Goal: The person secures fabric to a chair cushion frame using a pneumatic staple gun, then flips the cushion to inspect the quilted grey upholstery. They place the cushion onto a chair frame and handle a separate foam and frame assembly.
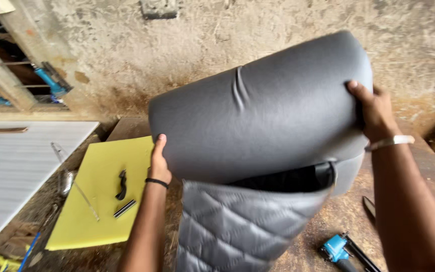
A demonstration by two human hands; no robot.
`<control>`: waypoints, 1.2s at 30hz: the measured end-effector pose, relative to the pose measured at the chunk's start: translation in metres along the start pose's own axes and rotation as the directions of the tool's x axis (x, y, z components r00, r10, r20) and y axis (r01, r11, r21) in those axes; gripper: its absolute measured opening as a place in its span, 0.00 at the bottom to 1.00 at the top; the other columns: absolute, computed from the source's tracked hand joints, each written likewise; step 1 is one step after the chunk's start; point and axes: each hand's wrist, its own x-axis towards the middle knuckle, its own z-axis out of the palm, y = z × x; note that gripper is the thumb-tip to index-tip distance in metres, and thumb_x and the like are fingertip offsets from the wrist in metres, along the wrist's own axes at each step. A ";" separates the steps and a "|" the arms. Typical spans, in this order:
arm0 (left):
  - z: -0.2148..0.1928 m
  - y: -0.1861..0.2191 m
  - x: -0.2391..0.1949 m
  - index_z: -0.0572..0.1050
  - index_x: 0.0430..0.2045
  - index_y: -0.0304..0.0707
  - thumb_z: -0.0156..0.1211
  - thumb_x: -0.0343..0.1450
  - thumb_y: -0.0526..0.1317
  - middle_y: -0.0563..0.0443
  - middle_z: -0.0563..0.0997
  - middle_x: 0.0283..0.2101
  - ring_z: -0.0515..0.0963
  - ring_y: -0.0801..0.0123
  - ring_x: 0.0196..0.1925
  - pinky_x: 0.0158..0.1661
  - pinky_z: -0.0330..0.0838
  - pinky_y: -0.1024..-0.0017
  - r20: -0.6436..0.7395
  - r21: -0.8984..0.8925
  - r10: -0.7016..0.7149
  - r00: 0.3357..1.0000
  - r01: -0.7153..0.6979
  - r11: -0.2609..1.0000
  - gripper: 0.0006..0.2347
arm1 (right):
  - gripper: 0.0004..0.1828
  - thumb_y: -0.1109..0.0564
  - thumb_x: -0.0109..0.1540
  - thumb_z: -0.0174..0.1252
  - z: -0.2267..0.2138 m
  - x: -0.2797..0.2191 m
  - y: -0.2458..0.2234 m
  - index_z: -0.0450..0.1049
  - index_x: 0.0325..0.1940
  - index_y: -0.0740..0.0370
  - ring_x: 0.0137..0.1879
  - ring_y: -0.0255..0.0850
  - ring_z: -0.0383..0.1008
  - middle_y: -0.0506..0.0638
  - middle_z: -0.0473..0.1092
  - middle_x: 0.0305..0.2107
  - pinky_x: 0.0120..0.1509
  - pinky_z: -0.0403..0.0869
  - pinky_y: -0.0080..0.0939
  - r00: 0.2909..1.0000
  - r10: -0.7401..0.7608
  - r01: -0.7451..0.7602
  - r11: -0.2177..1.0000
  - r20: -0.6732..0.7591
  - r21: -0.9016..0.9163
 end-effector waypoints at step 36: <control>0.188 0.131 -0.030 0.78 0.54 0.37 0.61 0.54 0.75 0.37 0.81 0.55 0.81 0.50 0.58 0.60 0.73 0.57 0.423 0.791 -0.357 0.833 -0.531 -0.302 0.44 | 0.53 0.13 0.51 0.50 0.171 -0.031 -0.080 0.73 0.68 0.49 0.66 0.60 0.71 0.60 0.73 0.59 0.71 0.68 0.63 0.836 0.287 0.370 0.333 0.467 -0.867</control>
